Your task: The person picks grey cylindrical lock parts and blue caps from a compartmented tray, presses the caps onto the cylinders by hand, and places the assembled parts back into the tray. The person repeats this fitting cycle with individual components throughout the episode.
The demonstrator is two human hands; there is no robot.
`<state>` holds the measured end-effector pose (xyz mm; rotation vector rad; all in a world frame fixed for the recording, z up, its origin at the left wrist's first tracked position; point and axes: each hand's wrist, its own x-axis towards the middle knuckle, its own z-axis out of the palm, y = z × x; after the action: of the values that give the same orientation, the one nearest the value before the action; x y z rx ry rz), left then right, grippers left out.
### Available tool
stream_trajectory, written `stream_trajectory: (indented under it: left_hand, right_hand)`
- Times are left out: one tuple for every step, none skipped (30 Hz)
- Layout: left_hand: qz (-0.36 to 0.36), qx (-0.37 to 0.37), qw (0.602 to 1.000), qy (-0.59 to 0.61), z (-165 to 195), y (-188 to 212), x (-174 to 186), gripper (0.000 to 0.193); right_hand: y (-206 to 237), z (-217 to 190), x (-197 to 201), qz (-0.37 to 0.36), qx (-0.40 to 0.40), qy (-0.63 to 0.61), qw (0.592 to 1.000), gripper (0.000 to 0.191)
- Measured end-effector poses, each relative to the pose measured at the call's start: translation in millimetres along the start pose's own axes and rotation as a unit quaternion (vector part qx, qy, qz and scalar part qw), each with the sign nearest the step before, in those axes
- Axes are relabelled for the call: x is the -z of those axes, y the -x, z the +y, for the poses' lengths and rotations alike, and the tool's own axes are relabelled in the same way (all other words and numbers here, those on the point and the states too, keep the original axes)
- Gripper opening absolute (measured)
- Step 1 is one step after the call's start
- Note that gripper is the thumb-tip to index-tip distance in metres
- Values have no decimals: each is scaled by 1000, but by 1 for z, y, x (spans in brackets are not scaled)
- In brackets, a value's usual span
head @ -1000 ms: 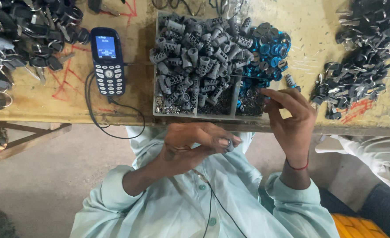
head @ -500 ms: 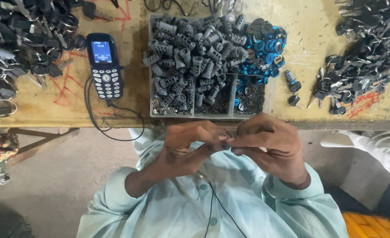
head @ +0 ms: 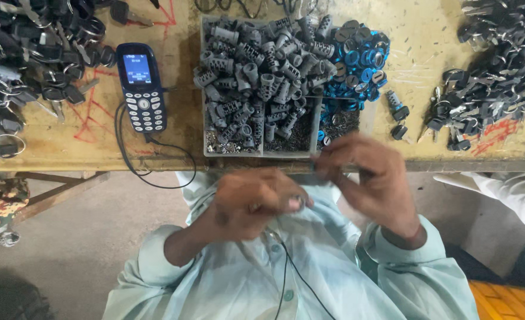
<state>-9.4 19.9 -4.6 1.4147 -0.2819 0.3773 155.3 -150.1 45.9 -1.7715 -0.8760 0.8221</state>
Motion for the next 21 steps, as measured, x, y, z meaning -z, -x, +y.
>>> stream_trajectory:
  left_hand:
    - [-18, -15, 1000, 20, 3, 1, 1, 40]
    - [-24, 4, 999, 47, 6, 3, 2, 36]
    - [-26, 22, 997, 74, 8, 4, 1, 32]
    - [-23, 35, 995, 95, 8, 4, 1, 28]
    - [-2, 52, 990, 129, 6, 5, 0, 25]
    - [15, 73, 983, 167, 4, 4, -2, 23]
    - [29, 92, 974, 204, 0, 4, -3, 20]
    - [33, 79, 980, 179, -4, 3, -3, 19]
    - [37, 66, 985, 158, -7, 3, -5, 18]
    - [42, 55, 988, 137, -9, 4, -6, 18]
    - [43, 56, 988, 140, -10, 5, -8, 18]
    - [44, 57, 987, 142, -11, 7, -8, 18]
    - [47, 59, 987, 144, -11, 8, -9, 18]
    - [50, 59, 989, 128, -11, 9, -9, 18]
    - [54, 59, 991, 112, -9, 9, -9, 19]
    - [59, 59, 992, 95, -8, 9, -9, 19]
    - [59, 52, 993, 86, -6, 8, -8, 20]
    - [59, 46, 994, 78, -4, 5, -8, 20]
    - [58, 39, 995, 69, -1, 2, -7, 21]
    - [53, 45, 996, 62, 3, -1, -6, 22]
    - [48, 50, 996, 55, 8, -4, -4, 23]
  right_hand:
    - [-7, 2, -1, 40, -28, 16, 999, 17]
    - [-7, 2, -2, 82, -61, 31, 994, 17]
    - [-6, 3, -2, 84, -67, -25, 994, 16]
    - [-4, 3, -1, 80, -67, -80, 991, 16]
    - [4, 2, 0, 76, -69, -137, 985, 15]
    - [13, 2, 2, 44, -43, -143, 988, 15]
    - [22, 1, 6, 16, -15, -147, 989, 15]
    - [29, 1, 9, -11, 14, -149, 989, 16]
    - [34, 2, 11, -26, 21, -126, 991, 16]
    - [38, 3, 12, -43, 25, -104, 993, 16]
    - [38, 5, 12, -61, 31, -82, 994, 17]
    - [37, 7, 11, -58, 33, -83, 994, 17]
    - [35, 8, 9, -57, 35, -84, 994, 17]
    - [33, 8, 7, -56, 37, -86, 994, 18]
    - [31, 6, 6, -57, 44, -89, 993, 18]
    - [30, 3, 4, -60, 50, -92, 993, 18]
    - [28, -1, 3, -63, 57, -94, 992, 18]
    - [27, -5, 1, -57, 63, -76, 993, 18]
    - [26, -10, -1, -51, 70, -57, 995, 18]
    - [24, -15, -4, -44, 76, -38, 995, 19]
    - [21, -18, -6, -24, 82, -8, 996, 18]
